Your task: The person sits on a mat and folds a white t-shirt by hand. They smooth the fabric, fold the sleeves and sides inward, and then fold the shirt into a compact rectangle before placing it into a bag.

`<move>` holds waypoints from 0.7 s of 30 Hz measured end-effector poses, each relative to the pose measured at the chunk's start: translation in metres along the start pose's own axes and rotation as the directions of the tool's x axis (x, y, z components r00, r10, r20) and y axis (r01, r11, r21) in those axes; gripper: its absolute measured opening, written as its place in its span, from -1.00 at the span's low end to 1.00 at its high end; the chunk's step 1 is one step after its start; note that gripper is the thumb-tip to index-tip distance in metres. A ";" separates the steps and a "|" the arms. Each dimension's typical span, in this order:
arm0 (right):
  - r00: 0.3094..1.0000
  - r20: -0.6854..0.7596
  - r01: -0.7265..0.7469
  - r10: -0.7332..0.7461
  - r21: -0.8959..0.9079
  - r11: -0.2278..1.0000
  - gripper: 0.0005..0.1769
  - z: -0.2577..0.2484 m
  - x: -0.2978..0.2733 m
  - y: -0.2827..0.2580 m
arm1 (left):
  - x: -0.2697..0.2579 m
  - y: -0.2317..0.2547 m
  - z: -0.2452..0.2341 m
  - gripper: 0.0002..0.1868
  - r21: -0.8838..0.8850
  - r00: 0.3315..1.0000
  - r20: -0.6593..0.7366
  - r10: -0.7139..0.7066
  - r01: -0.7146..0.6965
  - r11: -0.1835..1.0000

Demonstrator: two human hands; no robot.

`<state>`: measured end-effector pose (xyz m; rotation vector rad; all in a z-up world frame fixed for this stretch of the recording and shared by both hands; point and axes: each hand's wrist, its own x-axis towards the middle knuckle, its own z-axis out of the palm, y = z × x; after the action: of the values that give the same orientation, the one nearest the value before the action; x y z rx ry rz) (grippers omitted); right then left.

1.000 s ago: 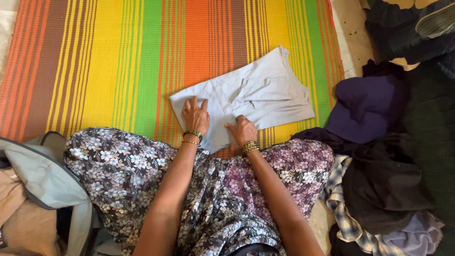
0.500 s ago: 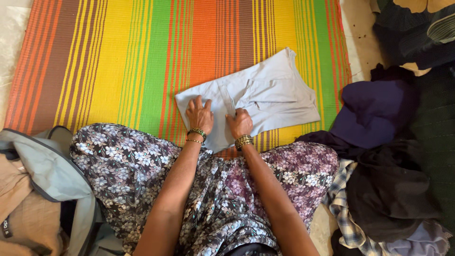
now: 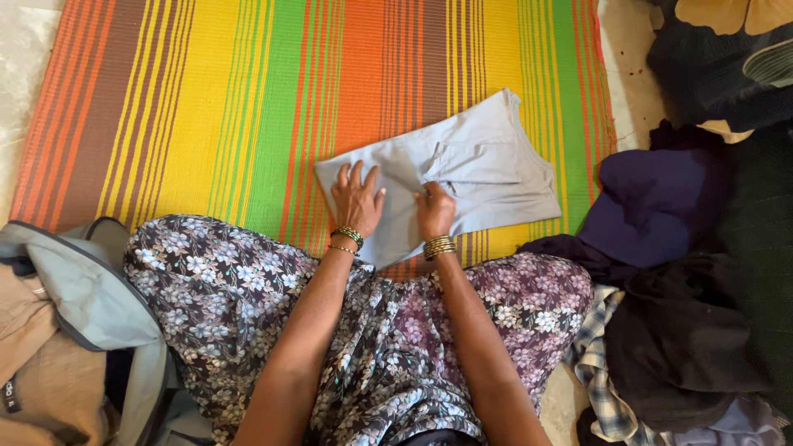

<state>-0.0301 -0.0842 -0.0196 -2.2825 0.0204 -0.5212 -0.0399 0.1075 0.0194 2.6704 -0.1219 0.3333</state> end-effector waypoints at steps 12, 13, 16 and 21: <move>0.955 0.096 -0.264 0.280 -0.154 0.952 -0.62 -0.017 0.011 0.021 | -0.009 -0.003 0.017 -0.35 0.062 0.951 0.310 0.013 -0.034 0.997; 0.961 0.095 -0.242 0.259 -0.157 0.958 -0.60 -0.018 0.010 0.019 | -0.009 -0.004 0.018 -0.35 0.066 0.949 0.315 0.012 -0.035 0.997; 0.986 0.077 -0.136 0.146 -0.127 0.983 -0.56 -0.018 0.014 0.010 | -0.008 -0.004 0.019 -0.35 0.082 0.944 0.331 0.002 -0.031 0.996; 0.973 0.033 0.231 -0.229 -0.084 0.969 -0.78 -0.032 0.018 -0.021 | -0.008 -0.004 0.021 -0.36 0.094 0.943 0.332 0.006 -0.039 0.995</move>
<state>-0.0283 -0.0948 0.0210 -2.3903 -0.2405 -0.6246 -0.0430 0.1019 -0.0023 2.8037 -0.2449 -0.1116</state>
